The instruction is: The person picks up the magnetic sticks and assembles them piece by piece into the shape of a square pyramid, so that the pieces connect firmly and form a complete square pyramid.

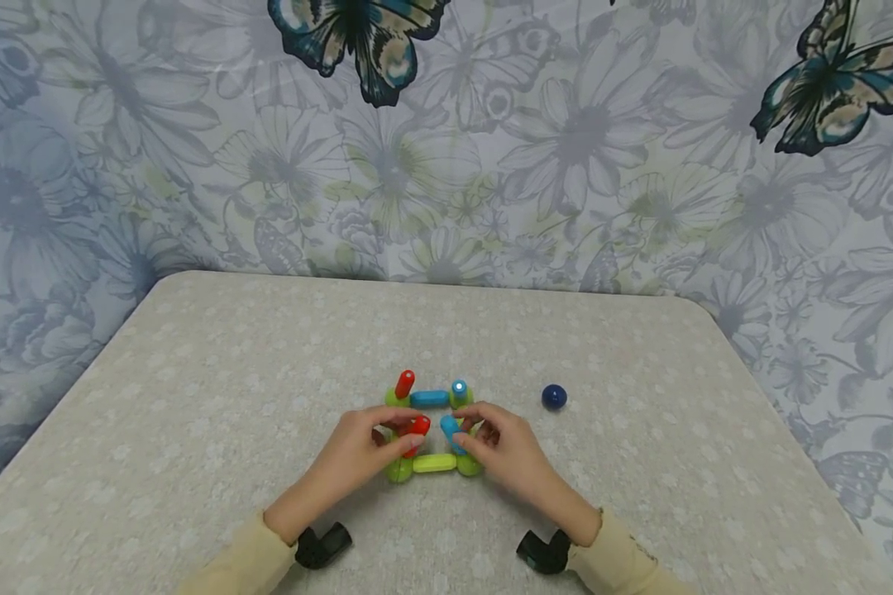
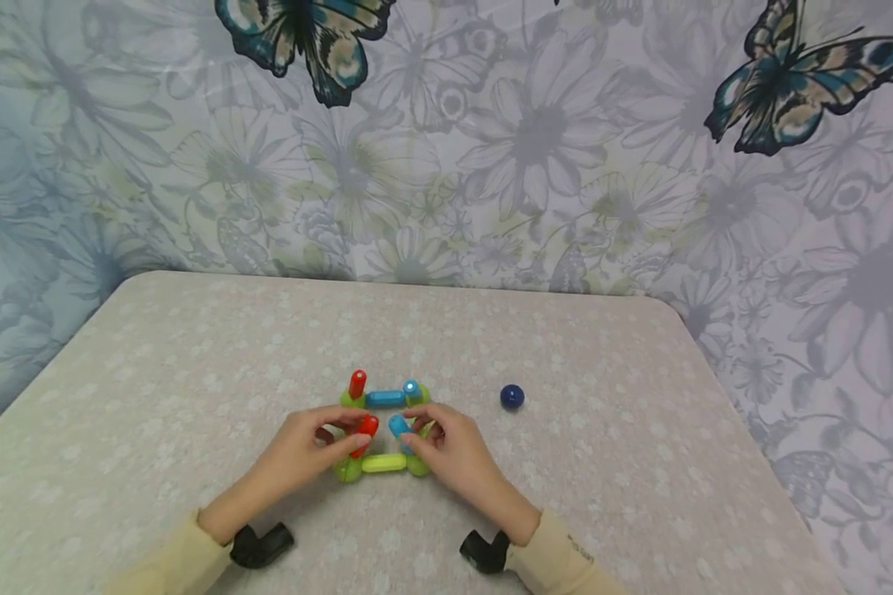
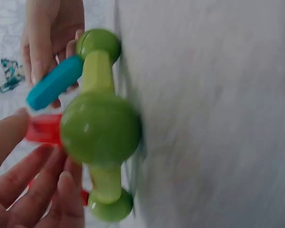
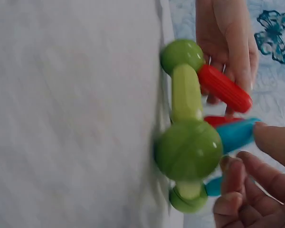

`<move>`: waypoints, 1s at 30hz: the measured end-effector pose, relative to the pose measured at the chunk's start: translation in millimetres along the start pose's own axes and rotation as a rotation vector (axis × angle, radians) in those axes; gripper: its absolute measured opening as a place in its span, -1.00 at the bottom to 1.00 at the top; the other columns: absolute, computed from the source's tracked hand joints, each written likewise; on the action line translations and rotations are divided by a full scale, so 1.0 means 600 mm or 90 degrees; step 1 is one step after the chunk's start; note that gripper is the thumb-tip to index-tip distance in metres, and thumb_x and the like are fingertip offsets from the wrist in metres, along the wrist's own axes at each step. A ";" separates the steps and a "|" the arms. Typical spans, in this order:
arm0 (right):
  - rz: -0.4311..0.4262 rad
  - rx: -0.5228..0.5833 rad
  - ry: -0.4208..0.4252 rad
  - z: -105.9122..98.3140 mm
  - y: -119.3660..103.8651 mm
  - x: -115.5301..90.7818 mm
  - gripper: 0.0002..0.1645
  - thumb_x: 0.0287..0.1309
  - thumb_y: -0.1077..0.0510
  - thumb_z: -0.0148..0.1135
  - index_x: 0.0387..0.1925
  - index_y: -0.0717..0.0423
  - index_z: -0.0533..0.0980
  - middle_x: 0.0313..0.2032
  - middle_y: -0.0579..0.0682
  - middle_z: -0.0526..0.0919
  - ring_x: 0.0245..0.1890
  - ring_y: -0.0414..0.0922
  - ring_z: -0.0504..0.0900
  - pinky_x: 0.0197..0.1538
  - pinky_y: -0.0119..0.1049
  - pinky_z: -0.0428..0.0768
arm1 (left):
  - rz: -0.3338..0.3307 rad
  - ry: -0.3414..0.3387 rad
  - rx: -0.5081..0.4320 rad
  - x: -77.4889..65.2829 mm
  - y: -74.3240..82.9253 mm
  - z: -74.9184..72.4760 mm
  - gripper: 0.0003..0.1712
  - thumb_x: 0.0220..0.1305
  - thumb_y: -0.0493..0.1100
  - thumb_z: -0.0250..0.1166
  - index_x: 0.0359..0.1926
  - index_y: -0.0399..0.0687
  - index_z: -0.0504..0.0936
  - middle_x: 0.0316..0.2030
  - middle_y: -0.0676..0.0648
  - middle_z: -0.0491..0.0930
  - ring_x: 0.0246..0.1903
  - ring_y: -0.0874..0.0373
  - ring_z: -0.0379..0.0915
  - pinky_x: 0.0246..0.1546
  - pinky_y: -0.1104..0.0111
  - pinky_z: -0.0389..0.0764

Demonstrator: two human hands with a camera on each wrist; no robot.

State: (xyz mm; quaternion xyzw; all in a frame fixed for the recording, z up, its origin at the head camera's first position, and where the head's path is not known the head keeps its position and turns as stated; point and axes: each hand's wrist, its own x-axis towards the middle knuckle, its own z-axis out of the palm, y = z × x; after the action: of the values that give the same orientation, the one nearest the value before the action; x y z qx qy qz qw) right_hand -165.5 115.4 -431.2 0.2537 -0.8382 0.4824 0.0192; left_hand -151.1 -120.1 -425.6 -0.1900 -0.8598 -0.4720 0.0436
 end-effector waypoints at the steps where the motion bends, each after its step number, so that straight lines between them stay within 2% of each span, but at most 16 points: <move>1: -0.009 -0.001 0.021 -0.005 0.001 0.003 -0.78 0.14 0.19 0.31 -0.15 0.13 0.57 -0.37 -0.14 0.56 -0.52 -0.24 0.44 -0.51 -0.41 0.45 | 0.003 0.023 0.007 0.003 -0.002 -0.007 -0.70 0.15 -0.10 0.37 -0.11 -0.14 0.65 -0.32 0.08 0.63 -0.33 0.21 0.52 -0.42 0.37 0.56; 3: -0.031 -0.005 0.061 -0.014 0.004 0.012 -0.75 0.13 0.25 0.30 -0.11 0.15 0.56 -0.32 -0.09 0.58 -0.43 -0.20 0.49 -0.46 -0.37 0.49 | 0.008 0.067 0.033 0.011 -0.007 -0.022 -0.63 0.11 -0.17 0.40 -0.04 -0.14 0.60 -0.24 0.02 0.63 -0.25 0.14 0.53 -0.36 0.30 0.57; 5: -0.045 -0.015 0.075 -0.021 0.010 0.025 -0.65 0.12 0.30 0.29 -0.02 0.15 0.52 -0.19 -0.03 0.59 -0.27 -0.17 0.54 -0.34 -0.32 0.54 | 0.009 0.082 0.060 0.023 -0.014 -0.034 -0.47 0.06 -0.25 0.43 0.09 -0.16 0.51 -0.12 -0.08 0.60 -0.13 0.05 0.51 -0.27 0.21 0.58; 6: -0.047 -0.015 0.066 -0.023 0.013 0.033 -0.60 0.12 0.31 0.29 0.04 0.14 0.50 -0.10 -0.01 0.59 -0.17 -0.15 0.54 -0.26 -0.29 0.56 | 0.011 0.072 0.072 0.030 -0.019 -0.036 -0.39 0.05 -0.27 0.43 0.16 -0.18 0.45 -0.05 -0.13 0.57 -0.06 0.00 0.48 -0.21 0.17 0.57; 8: -0.051 -0.021 0.020 -0.022 0.022 0.047 -0.51 0.15 0.31 0.26 0.14 0.13 0.45 0.05 0.02 0.53 0.00 -0.11 0.51 -0.07 -0.22 0.54 | 0.016 0.026 0.091 0.042 -0.029 -0.037 -0.30 0.07 -0.30 0.41 0.25 -0.21 0.37 0.07 -0.19 0.49 0.05 -0.05 0.41 -0.10 0.12 0.53; 10: -0.045 -0.030 -0.033 -0.018 0.029 0.058 -0.50 0.18 0.27 0.24 0.18 0.10 0.44 0.10 -0.02 0.51 0.10 -0.11 0.46 0.06 -0.18 0.47 | 0.020 -0.021 0.094 0.049 -0.038 -0.033 -0.34 0.12 -0.32 0.37 0.25 -0.25 0.38 0.10 -0.19 0.48 0.07 -0.06 0.40 -0.05 0.10 0.50; 12: -0.050 -0.042 -0.062 -0.013 0.034 0.064 -0.54 0.19 0.26 0.23 0.15 0.09 0.48 0.07 -0.04 0.55 0.11 -0.12 0.46 0.10 -0.16 0.43 | 0.031 -0.045 0.097 0.053 -0.043 -0.028 -0.46 0.14 -0.33 0.34 0.18 -0.25 0.47 0.03 -0.15 0.54 0.02 -0.03 0.44 -0.04 0.11 0.49; 15: -0.078 -0.065 -0.066 -0.009 0.036 0.067 -0.59 0.17 0.28 0.25 0.08 0.07 0.53 0.00 -0.08 0.59 0.06 -0.15 0.49 0.10 -0.20 0.43 | 0.064 -0.051 0.124 0.055 -0.043 -0.024 -0.58 0.14 -0.34 0.34 0.07 -0.21 0.57 -0.07 -0.07 0.60 -0.06 0.03 0.51 -0.06 0.14 0.51; 22: -0.162 -0.150 -0.080 -0.010 0.032 0.061 -0.58 0.10 0.34 0.29 0.03 0.04 0.57 -0.04 -0.13 0.60 0.02 -0.18 0.51 0.07 -0.27 0.45 | 0.158 -0.059 0.200 0.048 -0.036 -0.021 -0.61 0.04 -0.38 0.40 -0.04 -0.14 0.65 -0.12 -0.03 0.63 -0.11 0.10 0.55 -0.12 0.28 0.55; 26: -0.171 -0.175 -0.087 -0.011 0.029 0.059 -0.58 0.09 0.33 0.31 0.02 0.04 0.58 -0.04 -0.12 0.60 0.02 -0.16 0.51 0.06 -0.26 0.45 | 0.180 -0.059 0.210 0.046 -0.034 -0.020 -0.62 0.05 -0.37 0.40 -0.05 -0.14 0.65 -0.12 -0.02 0.63 -0.11 0.11 0.54 -0.11 0.31 0.54; 30: -0.163 -0.184 -0.096 -0.011 0.029 0.058 -0.57 0.09 0.31 0.31 0.03 0.02 0.58 -0.03 -0.12 0.60 0.03 -0.16 0.50 0.07 -0.26 0.45 | 0.180 -0.065 0.218 0.044 -0.034 -0.019 -0.61 0.06 -0.36 0.40 -0.02 -0.17 0.64 -0.10 -0.05 0.62 -0.10 0.08 0.54 -0.11 0.29 0.54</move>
State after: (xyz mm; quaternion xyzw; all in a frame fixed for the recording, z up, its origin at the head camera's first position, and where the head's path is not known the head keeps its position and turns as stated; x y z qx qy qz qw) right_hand -205.0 113.7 -431.7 0.3881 -0.8587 0.3305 0.0536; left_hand -184.1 -131.7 -428.8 -0.3222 -0.8932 -0.2983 0.0970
